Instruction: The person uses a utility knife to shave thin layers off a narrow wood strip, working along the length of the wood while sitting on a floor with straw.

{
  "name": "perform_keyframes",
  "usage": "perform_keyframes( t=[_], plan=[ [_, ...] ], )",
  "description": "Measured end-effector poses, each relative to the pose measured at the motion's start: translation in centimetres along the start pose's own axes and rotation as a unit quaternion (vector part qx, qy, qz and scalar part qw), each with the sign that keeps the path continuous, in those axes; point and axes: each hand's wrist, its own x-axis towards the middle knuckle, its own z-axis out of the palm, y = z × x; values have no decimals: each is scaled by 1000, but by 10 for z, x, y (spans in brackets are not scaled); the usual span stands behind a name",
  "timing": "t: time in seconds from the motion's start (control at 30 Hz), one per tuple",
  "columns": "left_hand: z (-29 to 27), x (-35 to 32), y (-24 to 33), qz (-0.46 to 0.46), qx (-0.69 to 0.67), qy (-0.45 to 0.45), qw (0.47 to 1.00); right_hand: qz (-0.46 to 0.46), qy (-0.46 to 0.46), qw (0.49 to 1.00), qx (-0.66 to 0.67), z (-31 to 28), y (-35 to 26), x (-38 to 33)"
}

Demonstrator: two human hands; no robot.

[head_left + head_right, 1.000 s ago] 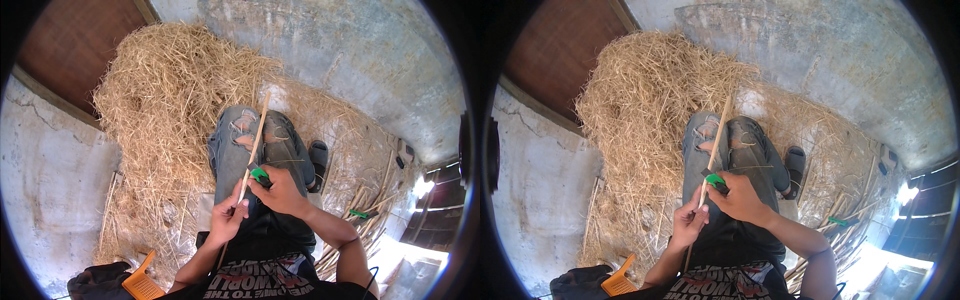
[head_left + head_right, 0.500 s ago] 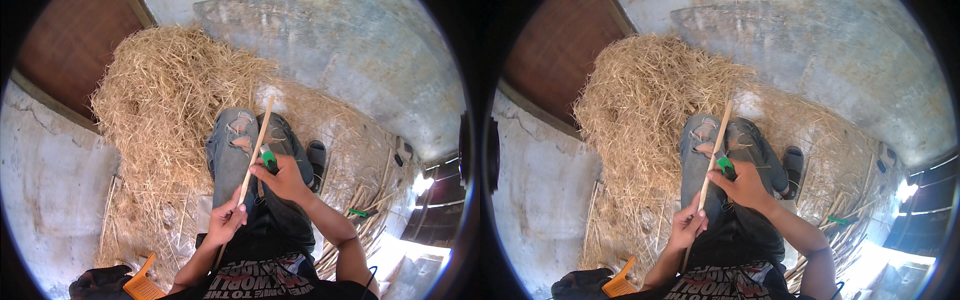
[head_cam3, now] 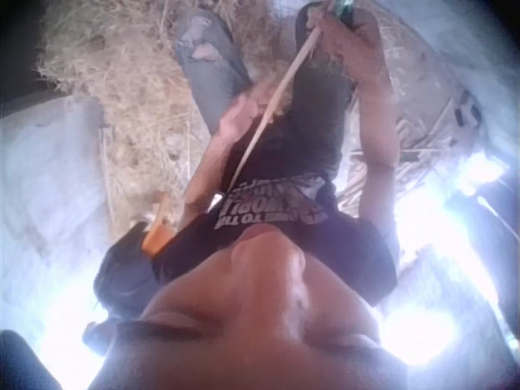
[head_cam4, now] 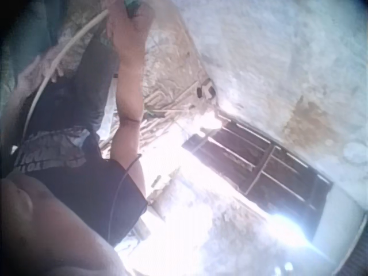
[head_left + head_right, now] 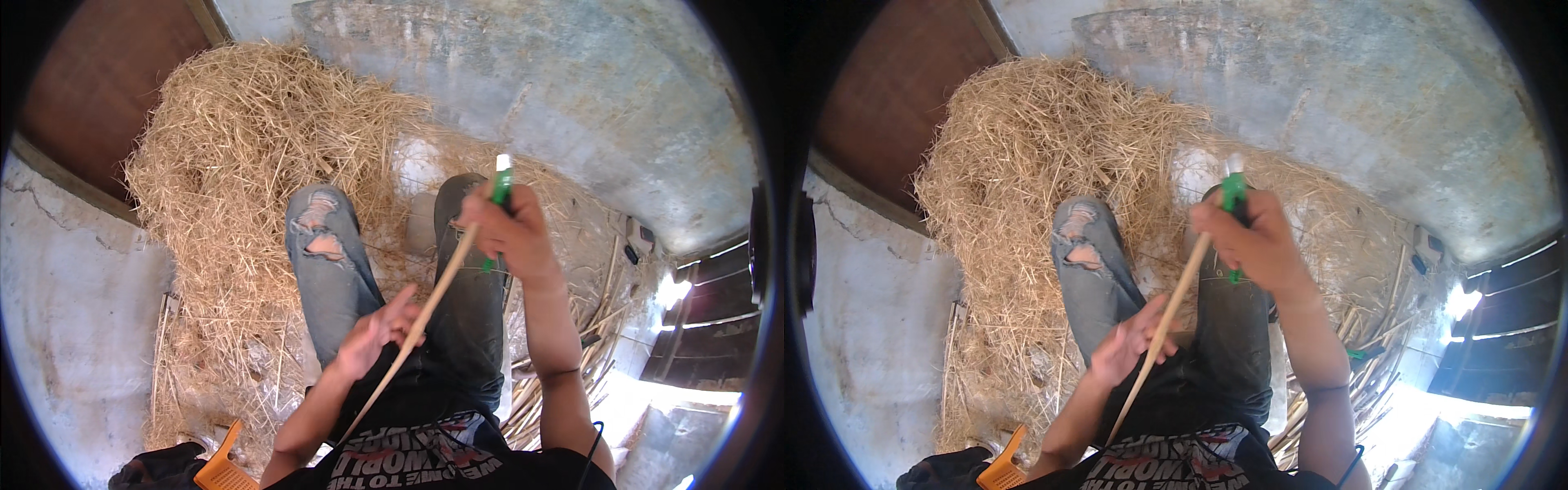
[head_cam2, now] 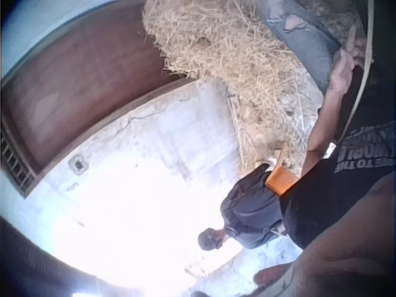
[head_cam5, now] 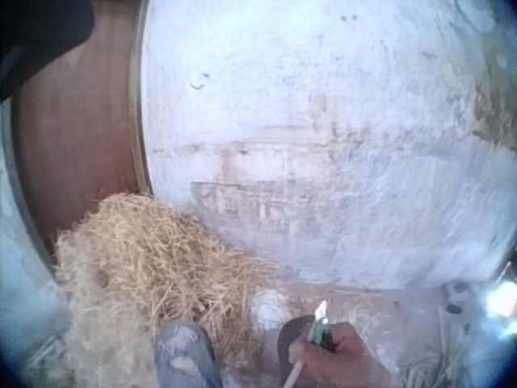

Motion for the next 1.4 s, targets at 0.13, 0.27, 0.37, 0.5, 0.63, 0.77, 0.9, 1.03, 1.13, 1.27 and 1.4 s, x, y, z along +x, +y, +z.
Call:
perform_keyframes(
  t=[0.13, 0.27, 0.37, 0.5, 0.63, 0.77, 0.9, 1.03, 1.13, 1.27, 1.4],
  plan=[
    [-3, 85, -20, -211, 22, -252, 944, -88, -30, 993, 72, -22, -32, -29],
    [18, 164, 9, -247, 205, -124, 939, -174, -45, 982, 65, -36, -44, -43],
    [-28, 239, 55, 143, 488, 348, 788, -166, -12, 984, 56, -34, -50, -44],
    [-12, 236, 111, 202, 362, 254, 874, -74, 59, 996, 3, -33, -57, -17],
    [24, 203, 151, 25, 246, -81, 966, -45, 33, 998, -31, -38, -56, 52],
    [40, 199, 165, 38, 212, -157, 964, -38, 31, 999, -1, -34, -57, 120],
    [27, 202, 168, 83, 299, -78, 947, -9, 51, 999, -12, -29, -47, 147],
    [1, 193, 140, 112, 257, -16, 960, 47, 4, 995, -91, -44, -37, 126],
    [-10, 199, 130, 117, 231, 38, 965, 75, -3, 991, -108, -51, -34, 132],
    [-17, 206, 124, 92, 243, 66, 963, -1, -32, 974, -225, -44, -9, 128],
    [-14, 204, 103, 45, 259, 62, 963, 21, -33, 972, -231, -58, 6, 127]
  ],
)
